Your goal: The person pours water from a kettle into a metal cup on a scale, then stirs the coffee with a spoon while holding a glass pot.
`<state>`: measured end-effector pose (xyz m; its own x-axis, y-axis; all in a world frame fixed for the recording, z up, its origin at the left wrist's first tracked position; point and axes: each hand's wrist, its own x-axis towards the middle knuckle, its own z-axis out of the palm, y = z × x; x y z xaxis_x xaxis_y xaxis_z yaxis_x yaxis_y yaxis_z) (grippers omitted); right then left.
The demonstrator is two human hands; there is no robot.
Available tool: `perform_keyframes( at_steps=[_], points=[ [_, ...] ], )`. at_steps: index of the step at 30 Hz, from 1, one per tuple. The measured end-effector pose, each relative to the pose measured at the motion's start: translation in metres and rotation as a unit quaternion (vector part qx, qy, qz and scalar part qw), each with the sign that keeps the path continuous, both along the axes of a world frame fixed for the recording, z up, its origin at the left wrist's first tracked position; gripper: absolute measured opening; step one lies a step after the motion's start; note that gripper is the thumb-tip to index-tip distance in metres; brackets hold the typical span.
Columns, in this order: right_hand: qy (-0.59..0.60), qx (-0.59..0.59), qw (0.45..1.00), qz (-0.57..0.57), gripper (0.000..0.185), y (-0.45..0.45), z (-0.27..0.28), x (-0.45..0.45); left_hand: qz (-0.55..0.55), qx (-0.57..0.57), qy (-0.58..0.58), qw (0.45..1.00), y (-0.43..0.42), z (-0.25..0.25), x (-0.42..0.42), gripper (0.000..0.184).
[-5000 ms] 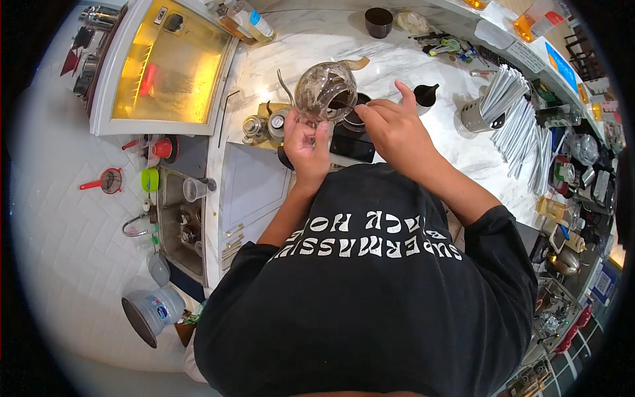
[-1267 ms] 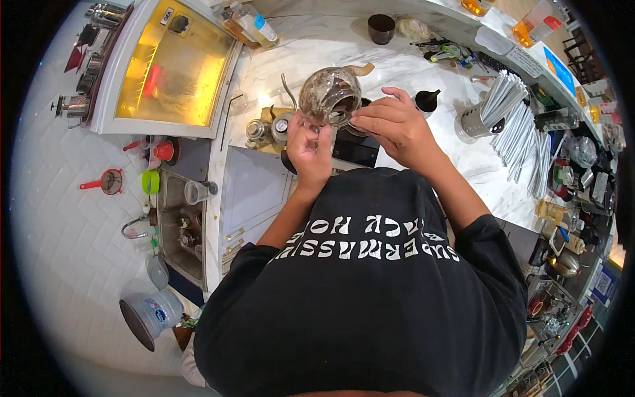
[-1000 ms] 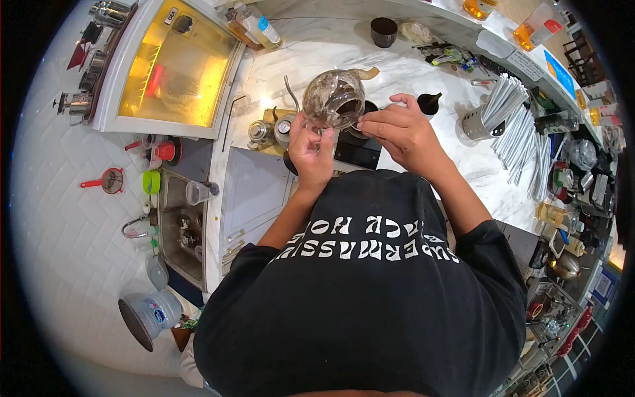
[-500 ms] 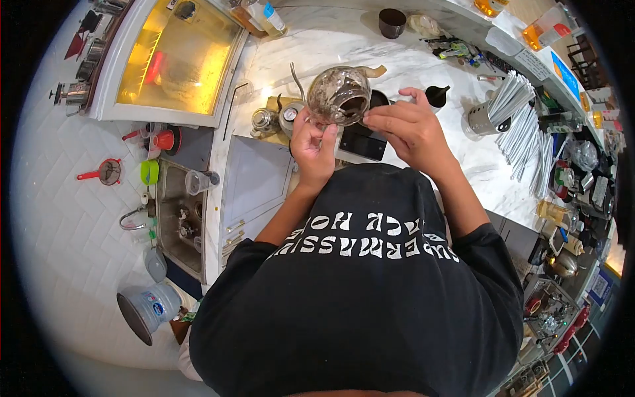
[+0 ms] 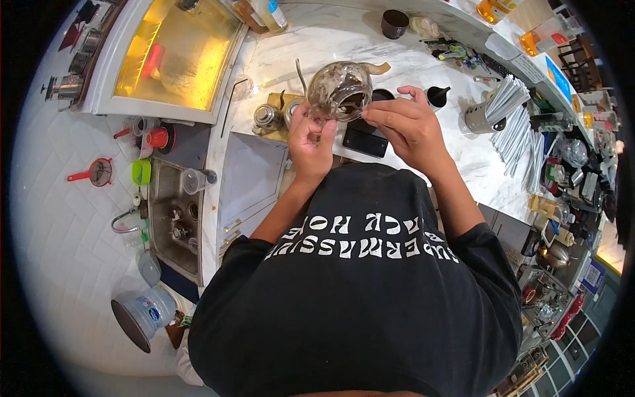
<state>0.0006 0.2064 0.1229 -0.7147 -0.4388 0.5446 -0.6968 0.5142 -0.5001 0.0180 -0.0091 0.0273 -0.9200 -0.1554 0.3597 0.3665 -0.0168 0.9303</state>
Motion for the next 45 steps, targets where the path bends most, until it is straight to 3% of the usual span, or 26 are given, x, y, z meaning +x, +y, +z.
perform_keyframes(
  at_steps=[10, 17, 22, 29, 40, 45],
  points=[
    [0.025, -0.026, 0.998, -0.052, 0.024, -0.01, -0.004, 0.005, 0.003, -0.059, 0.038, 0.998, -0.017, -0.008, -0.002, 0.025],
    [0.028, -0.046, 0.995, -0.085, 0.025, -0.03, -0.016, 0.01, 0.045, -0.022, 0.067, 0.997, -0.017, -0.005, -0.006, 0.027],
    [0.03, -0.069, 0.991, -0.108, 0.025, -0.036, -0.021, 0.012, 0.06, -0.095, 0.091, 0.989, -0.02, -0.007, -0.016, 0.028],
    [0.046, -0.073, 0.988, -0.129, 0.026, -0.032, -0.01, 0.01, 0.05, -0.014, 0.074, 0.996, -0.005, -0.006, -0.03, 0.027],
    [0.001, -0.053, 0.989, -0.135, 0.02, -0.024, -0.019, -0.001, 0.054, -0.097, 0.096, 0.989, 0.0, -0.01, -0.04, 0.029],
    [-0.017, -0.108, 0.981, -0.16, 0.017, -0.029, -0.027, -0.002, 0.01, -0.126, 0.09, 0.988, -0.002, -0.006, -0.038, 0.024]
  ],
)
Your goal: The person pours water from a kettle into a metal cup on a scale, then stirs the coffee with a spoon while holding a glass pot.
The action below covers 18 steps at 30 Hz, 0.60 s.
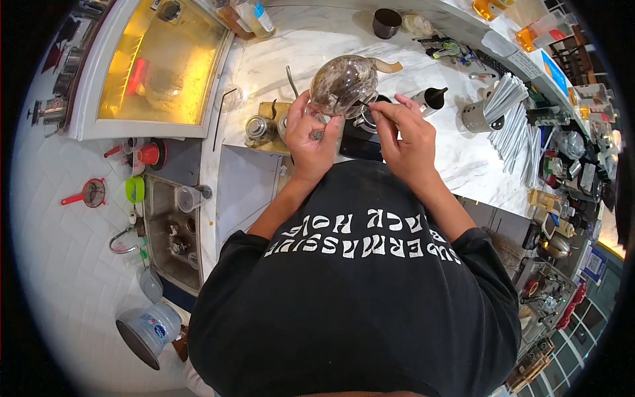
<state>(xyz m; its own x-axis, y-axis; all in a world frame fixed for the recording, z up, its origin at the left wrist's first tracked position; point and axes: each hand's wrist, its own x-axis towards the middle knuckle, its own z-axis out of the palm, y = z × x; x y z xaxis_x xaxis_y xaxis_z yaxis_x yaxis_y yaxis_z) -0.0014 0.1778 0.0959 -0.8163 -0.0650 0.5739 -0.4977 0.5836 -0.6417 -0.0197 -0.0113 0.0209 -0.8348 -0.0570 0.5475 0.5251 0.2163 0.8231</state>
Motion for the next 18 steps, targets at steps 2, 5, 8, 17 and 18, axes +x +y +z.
perform_keyframes(
  at_steps=[2, 5, 8, 17, 18],
  points=[
    [-0.022, -0.027, 0.999, -0.011, 0.016, -0.003, -0.005, 0.001, 0.0, -0.015, -0.001, 1.0, 0.002, 0.0, -0.002, 0.024],
    [-0.176, -0.165, 0.97, -0.039, 0.013, -0.012, 0.005, 0.007, 0.022, 0.023, -0.002, 1.0, 0.007, -0.003, -0.006, 0.029],
    [-0.326, -0.369, 0.87, -0.029, 0.015, -0.013, 0.003, 0.003, 0.033, -0.003, 0.004, 0.999, 0.01, 0.0, -0.007, 0.03],
    [-0.327, -0.57, 0.753, 0.022, 0.022, -0.005, 0.002, -0.011, 0.033, 0.01, -0.037, 0.999, 0.009, -0.009, -0.007, 0.029],
    [-0.32, -0.565, 0.761, 0.015, 0.023, -0.004, 0.0, -0.01, 0.031, 0.032, -0.062, 0.997, 0.009, -0.007, -0.006, 0.028]
  ],
)
